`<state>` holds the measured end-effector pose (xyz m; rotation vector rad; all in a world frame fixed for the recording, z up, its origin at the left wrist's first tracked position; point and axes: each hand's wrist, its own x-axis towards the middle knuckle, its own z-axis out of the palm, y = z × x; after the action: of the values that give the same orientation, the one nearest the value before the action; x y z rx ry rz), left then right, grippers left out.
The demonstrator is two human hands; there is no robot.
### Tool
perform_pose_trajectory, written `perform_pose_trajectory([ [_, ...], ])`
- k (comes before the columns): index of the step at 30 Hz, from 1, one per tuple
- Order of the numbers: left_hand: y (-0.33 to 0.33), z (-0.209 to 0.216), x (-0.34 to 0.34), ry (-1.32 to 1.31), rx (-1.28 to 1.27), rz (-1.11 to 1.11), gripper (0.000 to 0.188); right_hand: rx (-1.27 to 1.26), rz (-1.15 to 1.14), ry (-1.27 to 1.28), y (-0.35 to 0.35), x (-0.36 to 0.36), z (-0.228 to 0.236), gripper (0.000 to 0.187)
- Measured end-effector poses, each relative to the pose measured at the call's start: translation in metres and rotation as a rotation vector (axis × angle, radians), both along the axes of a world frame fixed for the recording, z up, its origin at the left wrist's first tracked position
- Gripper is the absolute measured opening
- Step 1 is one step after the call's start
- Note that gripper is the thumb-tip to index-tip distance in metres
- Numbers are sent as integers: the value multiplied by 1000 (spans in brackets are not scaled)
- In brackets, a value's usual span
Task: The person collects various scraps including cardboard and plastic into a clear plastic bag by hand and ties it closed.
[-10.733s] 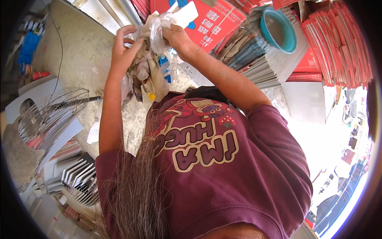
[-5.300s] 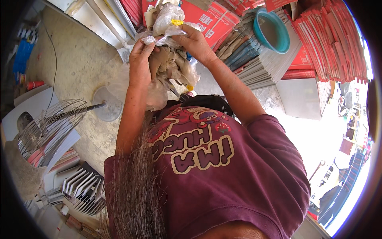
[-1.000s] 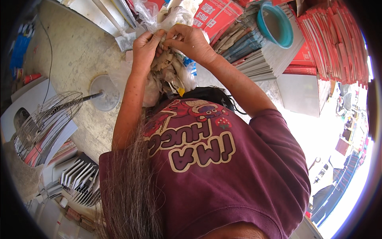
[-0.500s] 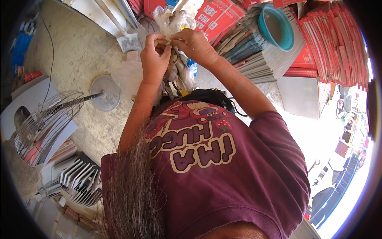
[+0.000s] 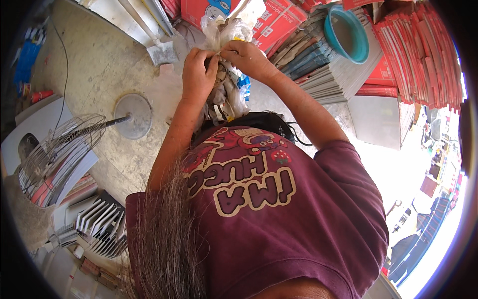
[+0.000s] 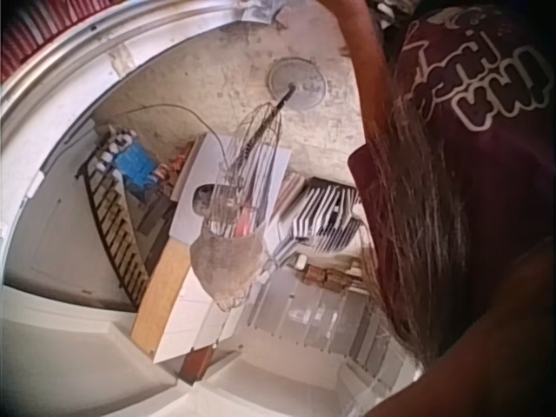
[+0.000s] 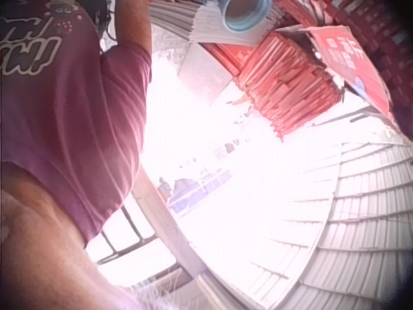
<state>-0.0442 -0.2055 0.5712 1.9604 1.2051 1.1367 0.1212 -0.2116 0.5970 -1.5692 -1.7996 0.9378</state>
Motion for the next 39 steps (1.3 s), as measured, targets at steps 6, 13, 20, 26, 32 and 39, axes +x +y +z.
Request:
perform_pose_trajectory([
  [6,12,-5,-7,-49,-272,-118,18,59,-57,-17,-5,-2,-2,20],
  [13,13,-11,-2,-64,-374,-144,31,274,87,-82,-8,2,-1,16],
  [20,-3,-20,12,19,-232,-18,25,161,167,-202,-6,7,-26,21],
  [26,0,0,8,-49,-285,-94,23,-140,34,75,-5,13,-13,29],
  [32,4,-6,3,-146,-331,-165,19,-322,-18,269,-4,15,-7,27],
  [39,5,-31,2,-94,-299,-172,21,-282,-53,297,-7,7,-11,24],
])
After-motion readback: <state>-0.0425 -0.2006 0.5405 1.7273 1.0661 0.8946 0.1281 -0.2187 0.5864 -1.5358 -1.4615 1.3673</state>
